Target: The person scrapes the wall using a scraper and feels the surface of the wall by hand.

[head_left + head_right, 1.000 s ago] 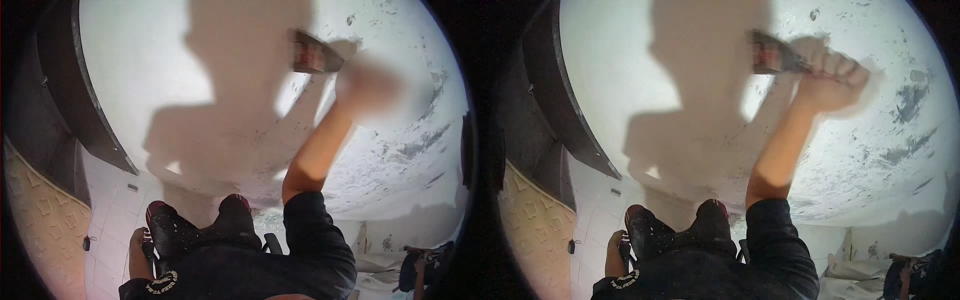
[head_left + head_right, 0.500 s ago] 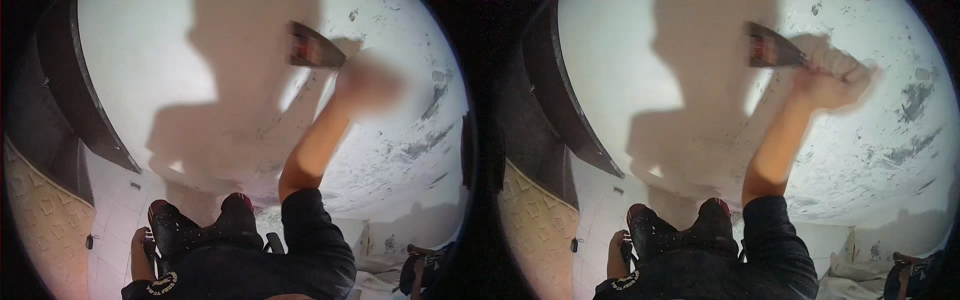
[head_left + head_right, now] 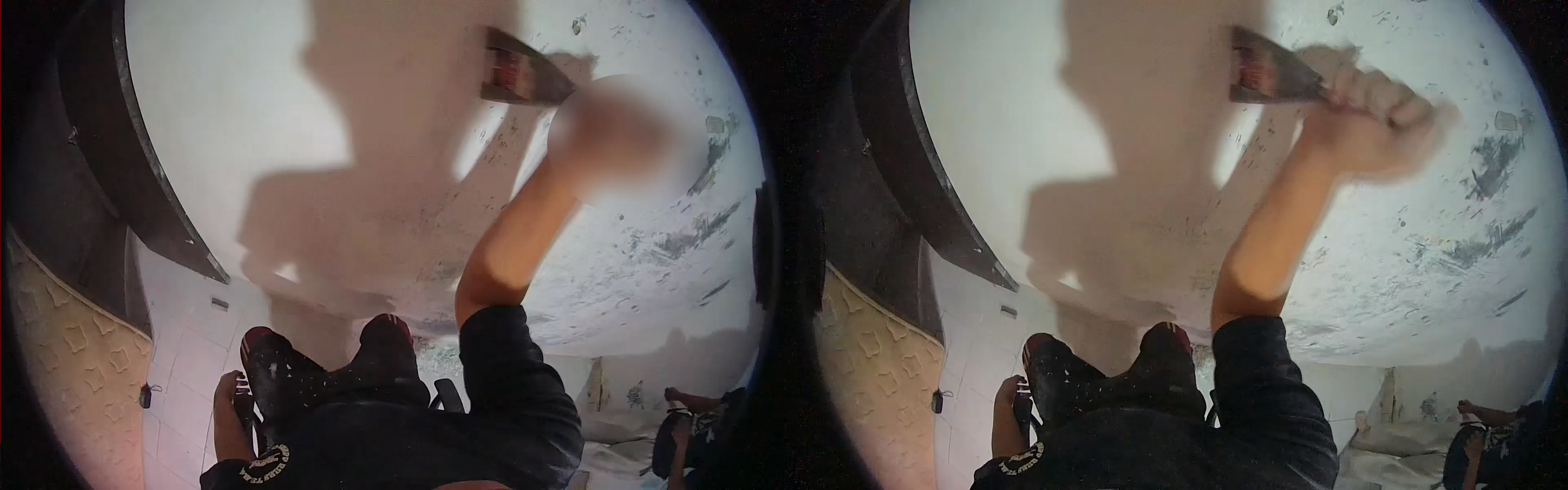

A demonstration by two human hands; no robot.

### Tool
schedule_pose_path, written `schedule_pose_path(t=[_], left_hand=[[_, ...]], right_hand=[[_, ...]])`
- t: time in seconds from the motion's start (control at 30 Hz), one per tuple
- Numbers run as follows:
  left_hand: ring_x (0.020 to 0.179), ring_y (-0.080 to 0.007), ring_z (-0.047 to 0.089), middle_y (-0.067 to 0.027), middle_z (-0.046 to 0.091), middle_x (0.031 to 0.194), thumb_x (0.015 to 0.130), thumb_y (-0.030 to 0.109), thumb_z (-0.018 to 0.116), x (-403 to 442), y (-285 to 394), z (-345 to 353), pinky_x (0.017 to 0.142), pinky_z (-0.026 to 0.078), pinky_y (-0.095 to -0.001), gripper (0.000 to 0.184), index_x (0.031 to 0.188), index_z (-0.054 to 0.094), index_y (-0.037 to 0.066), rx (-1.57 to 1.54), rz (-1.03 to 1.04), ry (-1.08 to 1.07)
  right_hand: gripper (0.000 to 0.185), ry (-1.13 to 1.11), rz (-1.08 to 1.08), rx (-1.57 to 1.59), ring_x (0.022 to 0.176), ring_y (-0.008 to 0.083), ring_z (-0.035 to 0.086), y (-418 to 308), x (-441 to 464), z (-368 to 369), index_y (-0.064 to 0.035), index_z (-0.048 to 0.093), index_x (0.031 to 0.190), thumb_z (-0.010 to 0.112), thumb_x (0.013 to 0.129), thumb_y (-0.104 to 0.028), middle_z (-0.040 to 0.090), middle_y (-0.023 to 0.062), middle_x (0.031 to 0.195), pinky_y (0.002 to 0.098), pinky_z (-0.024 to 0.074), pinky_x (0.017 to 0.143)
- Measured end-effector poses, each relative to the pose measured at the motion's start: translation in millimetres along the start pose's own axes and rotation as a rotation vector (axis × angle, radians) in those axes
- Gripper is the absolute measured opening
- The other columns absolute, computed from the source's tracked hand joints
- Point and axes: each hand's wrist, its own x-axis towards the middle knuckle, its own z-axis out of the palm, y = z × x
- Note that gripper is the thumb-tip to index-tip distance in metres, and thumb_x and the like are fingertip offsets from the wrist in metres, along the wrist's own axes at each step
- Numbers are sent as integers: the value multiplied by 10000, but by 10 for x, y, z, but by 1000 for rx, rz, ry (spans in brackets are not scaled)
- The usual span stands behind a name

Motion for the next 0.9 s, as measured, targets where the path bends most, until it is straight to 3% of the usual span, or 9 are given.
schedule_pose_path(t=[0.1,0.23,0.27,0.47,0.53,0.6,0.67,0.8,0.9], left_hand=[[693,-347,596,-227,594,912,867,266,502,-61,83,43,622,534,-455,370,1090,538,-27,23,-95,29],[746,-322,624,-195,627,938,873,261,502,-101,143,96,641,530,-435,350,1043,550,-41,49,-47,43],[746,-322,624,-195,627,938,873,261,502,-104,128,89,641,530,-435,350,1043,550,-41,50,-56,44],[723,-356,605,-215,600,933,858,276,512,27,73,7,643,530,-453,395,1107,525,-31,55,-103,-3],[778,-361,609,-218,594,993,857,295,512,-134,80,57,661,533,-463,408,1116,523,-20,42,-117,26],[809,-358,605,-214,587,1044,858,314,508,-122,139,68,665,532,-464,419,1125,525,-9,74,-115,2],[795,-349,611,-210,598,1029,864,298,502,24,66,31,669,530,-461,399,1118,534,-8,52,-98,-5],[753,-335,625,-199,629,935,870,253,490,-128,107,42,649,527,-447,370,1104,551,-27,67,-130,23],[752,-321,647,-194,648,933,847,273,530,-194,161,70,644,534,-434,337,1042,558,0,109,-77,40]], right_hand=[[459,-15,250,41,422,111,146,120,-33,65,-194,195,540,374,931,-353,158,-46,472,269,168,404],[452,-127,31,193,402,114,107,-368,62,-431,-197,191,539,365,936,-325,154,-31,442,273,146,384],[501,212,39,-64,362,91,116,11,-146,-150,-187,202,534,307,982,-383,162,-55,416,242,189,330],[459,4,19,335,361,107,143,-294,-96,-272,-191,180,576,294,994,-343,156,-48,443,260,175,332],[482,184,51,-58,354,95,131,65,-275,-129,-201,173,549,274,995,-353,164,-57,431,254,157,327],[479,170,106,-34,349,99,129,-99,-249,-148,-200,181,548,266,992,-357,162,-64,430,249,146,322],[475,-165,-14,325,348,116,137,-336,-168,-355,-199,182,561,257,1002,-356,160,-41,429,260,161,321],[521,150,84,-51,346,94,131,9,-394,-184,-206,151,524,250,998,-400,156,-63,416,240,162,319],[505,64,73,158,347,103,136,-277,-319,-343,-204,151,545,237,1007,-388,145,-50,421,236,166,324]])
